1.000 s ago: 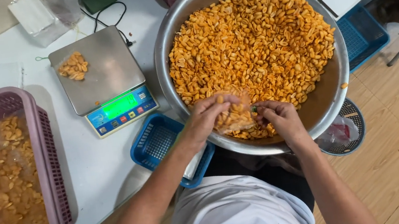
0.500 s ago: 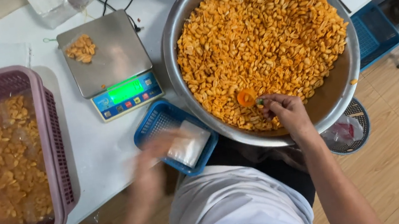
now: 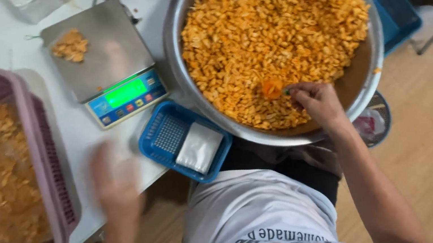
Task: Packing small snacks from a large bowl into individual plastic bags, occasionally weighing them on a digital scale.
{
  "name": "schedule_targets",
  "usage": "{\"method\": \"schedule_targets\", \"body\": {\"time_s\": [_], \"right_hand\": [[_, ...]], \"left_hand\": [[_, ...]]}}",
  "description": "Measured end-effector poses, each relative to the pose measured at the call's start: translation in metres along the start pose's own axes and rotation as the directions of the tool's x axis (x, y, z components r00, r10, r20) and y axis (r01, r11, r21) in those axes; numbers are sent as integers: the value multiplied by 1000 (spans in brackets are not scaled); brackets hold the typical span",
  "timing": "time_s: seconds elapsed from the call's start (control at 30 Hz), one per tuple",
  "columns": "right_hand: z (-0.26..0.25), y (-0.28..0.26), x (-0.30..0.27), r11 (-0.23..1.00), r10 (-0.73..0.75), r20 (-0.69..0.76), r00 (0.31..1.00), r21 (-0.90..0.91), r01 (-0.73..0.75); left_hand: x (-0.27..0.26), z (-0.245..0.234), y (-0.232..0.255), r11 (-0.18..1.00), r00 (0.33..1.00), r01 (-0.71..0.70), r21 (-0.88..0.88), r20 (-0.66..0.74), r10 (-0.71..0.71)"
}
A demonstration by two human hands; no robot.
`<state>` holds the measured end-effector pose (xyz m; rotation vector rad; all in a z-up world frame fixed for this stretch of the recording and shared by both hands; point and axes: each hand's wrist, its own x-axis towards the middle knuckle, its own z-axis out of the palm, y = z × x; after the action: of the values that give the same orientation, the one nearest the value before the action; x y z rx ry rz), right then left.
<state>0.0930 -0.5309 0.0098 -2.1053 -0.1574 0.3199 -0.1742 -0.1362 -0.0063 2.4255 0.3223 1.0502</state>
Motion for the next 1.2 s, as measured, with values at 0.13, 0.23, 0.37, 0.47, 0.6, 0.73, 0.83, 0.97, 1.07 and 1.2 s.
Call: {"method": "schedule_targets", "body": {"time_s": [0.13, 0.23, 0.37, 0.47, 0.6, 0.73, 0.83, 0.97, 1.07, 1.2], "right_hand": [[-33, 16, 3, 674, -109, -171, 979, -737, -53], [-23, 7, -16, 592, -197, -174, 965, -805, -24], [10, -35, -34, 777, 157, 47, 986, -622, -94], [30, -71, -39, 881, 237, 143, 961, -449, -150], [61, -54, -24, 913, 263, 266, 928, 242, -328], [62, -50, -17, 790, 354, 280, 892, 420, -445], [64, -42, -7, 662, 398, 356, 846, 527, -533], [46, -54, -5, 642, 335, 358, 872, 590, -489], [30, -84, -9, 665, 226, 274, 935, 657, -354], [16, -137, -26, 936, -80, 105, 991, 351, 38]], "left_hand": [[-2, 95, 34, 984, 945, -26, 174, 326, -32], [7, 125, 20, 957, 655, 160, 243, 699, -287], [12, 126, 10, 910, 555, 296, 291, 722, -412], [36, 99, 27, 899, 558, 355, 257, 714, -424], [68, 57, 51, 803, 723, 567, -185, 579, -377], [76, 68, 61, 321, 610, 792, -519, 689, -391], [72, 92, 69, 69, 484, 866, -496, 793, -371], [87, 111, 83, 38, 518, 845, -534, 797, -312], [105, 117, 101, 110, 545, 835, -539, 780, -308], [110, 133, 114, 190, 601, 799, -571, 767, -224]]}}
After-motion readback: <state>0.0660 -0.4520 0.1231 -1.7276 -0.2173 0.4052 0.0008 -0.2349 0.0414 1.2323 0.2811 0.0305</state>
